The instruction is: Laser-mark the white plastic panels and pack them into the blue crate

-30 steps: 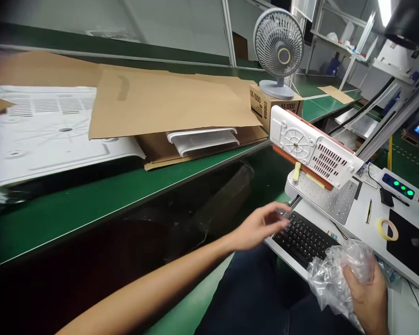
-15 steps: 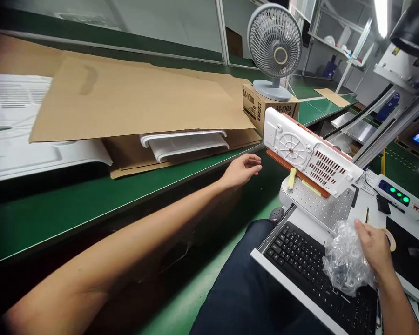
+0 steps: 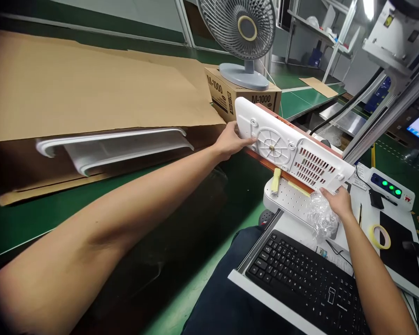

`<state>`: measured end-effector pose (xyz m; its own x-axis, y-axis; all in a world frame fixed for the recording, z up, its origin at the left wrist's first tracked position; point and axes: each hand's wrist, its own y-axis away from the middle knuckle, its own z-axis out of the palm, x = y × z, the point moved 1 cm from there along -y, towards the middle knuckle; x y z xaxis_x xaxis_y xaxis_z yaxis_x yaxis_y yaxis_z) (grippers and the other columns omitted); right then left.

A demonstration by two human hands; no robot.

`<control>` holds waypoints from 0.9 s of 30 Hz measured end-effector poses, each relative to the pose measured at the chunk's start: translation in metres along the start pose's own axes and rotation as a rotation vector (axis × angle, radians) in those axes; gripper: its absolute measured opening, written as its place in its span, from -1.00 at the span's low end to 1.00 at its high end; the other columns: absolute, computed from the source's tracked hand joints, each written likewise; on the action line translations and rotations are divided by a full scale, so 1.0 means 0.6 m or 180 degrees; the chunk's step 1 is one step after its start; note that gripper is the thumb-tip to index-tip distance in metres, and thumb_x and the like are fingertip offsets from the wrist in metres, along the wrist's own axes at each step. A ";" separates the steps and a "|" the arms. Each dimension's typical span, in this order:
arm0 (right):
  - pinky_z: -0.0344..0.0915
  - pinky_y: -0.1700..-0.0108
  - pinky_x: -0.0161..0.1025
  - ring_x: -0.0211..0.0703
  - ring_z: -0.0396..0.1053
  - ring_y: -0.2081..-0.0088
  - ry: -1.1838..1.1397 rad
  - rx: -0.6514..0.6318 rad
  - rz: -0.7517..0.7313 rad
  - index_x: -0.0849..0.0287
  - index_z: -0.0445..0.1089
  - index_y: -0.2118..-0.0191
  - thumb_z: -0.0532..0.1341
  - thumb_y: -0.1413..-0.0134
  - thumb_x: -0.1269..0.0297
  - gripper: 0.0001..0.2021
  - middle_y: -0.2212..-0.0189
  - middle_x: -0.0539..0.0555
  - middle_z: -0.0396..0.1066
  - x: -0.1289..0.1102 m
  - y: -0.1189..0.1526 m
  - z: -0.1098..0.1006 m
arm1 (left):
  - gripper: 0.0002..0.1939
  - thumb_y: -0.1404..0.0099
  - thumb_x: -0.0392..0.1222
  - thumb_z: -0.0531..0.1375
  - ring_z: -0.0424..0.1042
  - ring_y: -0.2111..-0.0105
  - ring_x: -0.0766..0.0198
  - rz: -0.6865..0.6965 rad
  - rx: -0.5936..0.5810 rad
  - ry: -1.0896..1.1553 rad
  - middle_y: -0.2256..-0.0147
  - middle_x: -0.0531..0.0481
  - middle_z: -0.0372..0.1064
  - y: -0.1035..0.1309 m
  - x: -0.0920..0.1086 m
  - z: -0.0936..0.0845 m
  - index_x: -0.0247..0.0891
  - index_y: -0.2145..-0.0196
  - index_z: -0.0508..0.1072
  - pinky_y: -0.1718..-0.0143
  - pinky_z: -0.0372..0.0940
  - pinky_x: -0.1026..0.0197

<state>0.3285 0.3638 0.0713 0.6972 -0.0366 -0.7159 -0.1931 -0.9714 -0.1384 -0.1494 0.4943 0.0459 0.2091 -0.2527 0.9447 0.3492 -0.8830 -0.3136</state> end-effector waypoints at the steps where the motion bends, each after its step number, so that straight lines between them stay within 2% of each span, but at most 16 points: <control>1: 0.52 -0.11 0.15 0.35 0.63 -0.01 0.0003 0.0015 0.0051 0.16 0.65 0.06 0.54 0.05 -0.27 -0.38 0.05 0.28 0.69 0.004 -0.005 0.009 | 0.08 0.03 0.00 0.69 0.48 -0.26 -0.22 -0.0010 0.0001 -0.0034 -0.26 -0.37 0.47 -0.003 -0.002 0.002 -0.31 -0.33 0.34 -0.27 0.41 -0.12; 4: 0.54 -0.04 0.21 0.45 0.64 0.04 0.0007 0.0146 0.0182 0.19 0.66 0.18 0.55 0.07 -0.26 -0.42 0.12 0.35 0.69 0.013 -0.011 0.030 | 0.04 0.07 -0.01 0.71 0.49 -0.21 -0.21 -0.0075 0.0017 -0.0124 -0.20 -0.31 0.51 -0.008 -0.008 0.003 -0.29 -0.26 0.37 -0.23 0.43 -0.12; 6: 0.54 -0.07 0.20 0.45 0.64 0.01 -0.0057 0.0219 0.0166 0.19 0.67 0.14 0.55 0.05 -0.25 -0.43 0.11 0.34 0.69 0.016 -0.011 0.040 | 0.00 0.07 -0.02 0.71 0.50 -0.19 -0.19 -0.0073 0.0012 -0.0115 -0.18 -0.28 0.51 -0.011 -0.011 0.002 -0.27 -0.22 0.38 -0.21 0.44 -0.10; 10: 0.53 -0.18 0.10 0.31 0.64 -0.07 -0.0292 0.0243 0.0000 0.15 0.67 0.00 0.49 -0.05 -0.17 -0.46 0.04 0.24 0.70 0.019 -0.007 0.051 | -0.13 0.03 -0.05 0.68 0.54 -0.13 -0.13 -0.0056 0.0037 -0.0044 -0.12 -0.24 0.55 -0.013 -0.012 0.002 -0.26 -0.15 0.42 -0.14 0.48 -0.06; 14: 0.55 -0.13 0.13 0.31 0.65 -0.02 -0.0363 0.0288 -0.0004 0.14 0.67 0.01 0.47 -0.04 -0.18 -0.46 0.05 0.23 0.71 0.023 -0.006 0.055 | -0.26 -0.02 -0.08 0.63 0.58 -0.04 -0.06 -0.0200 0.0107 -0.0012 -0.04 -0.18 0.59 -0.010 -0.004 0.004 -0.24 -0.08 0.45 -0.08 0.51 -0.03; 19: 0.56 -0.07 0.18 0.37 0.65 0.02 -0.0299 0.0383 0.0048 0.14 0.68 0.09 0.48 -0.01 -0.22 -0.47 0.08 0.27 0.71 0.025 -0.007 0.053 | -0.29 -0.02 -0.10 0.62 0.58 0.00 -0.05 -0.0216 0.0160 0.0010 -0.02 -0.20 0.60 -0.006 0.004 0.008 -0.24 -0.06 0.44 -0.06 0.53 -0.04; 27: 0.54 -0.13 0.19 0.37 0.65 -0.01 -0.0271 0.0413 -0.0029 0.14 0.68 0.07 0.46 -0.06 -0.17 -0.51 0.05 0.26 0.70 0.022 -0.008 0.052 | -0.35 -0.01 -0.18 0.63 0.59 0.04 -0.08 -0.0259 0.0128 0.0110 0.04 -0.17 0.59 -0.006 0.020 0.008 -0.24 0.01 0.46 -0.02 0.56 -0.14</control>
<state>0.3168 0.3756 0.0411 0.6393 -0.0026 -0.7689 -0.2786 -0.9328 -0.2285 -0.1440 0.4964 0.0581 0.1472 -0.1950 0.9697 0.4003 -0.8847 -0.2387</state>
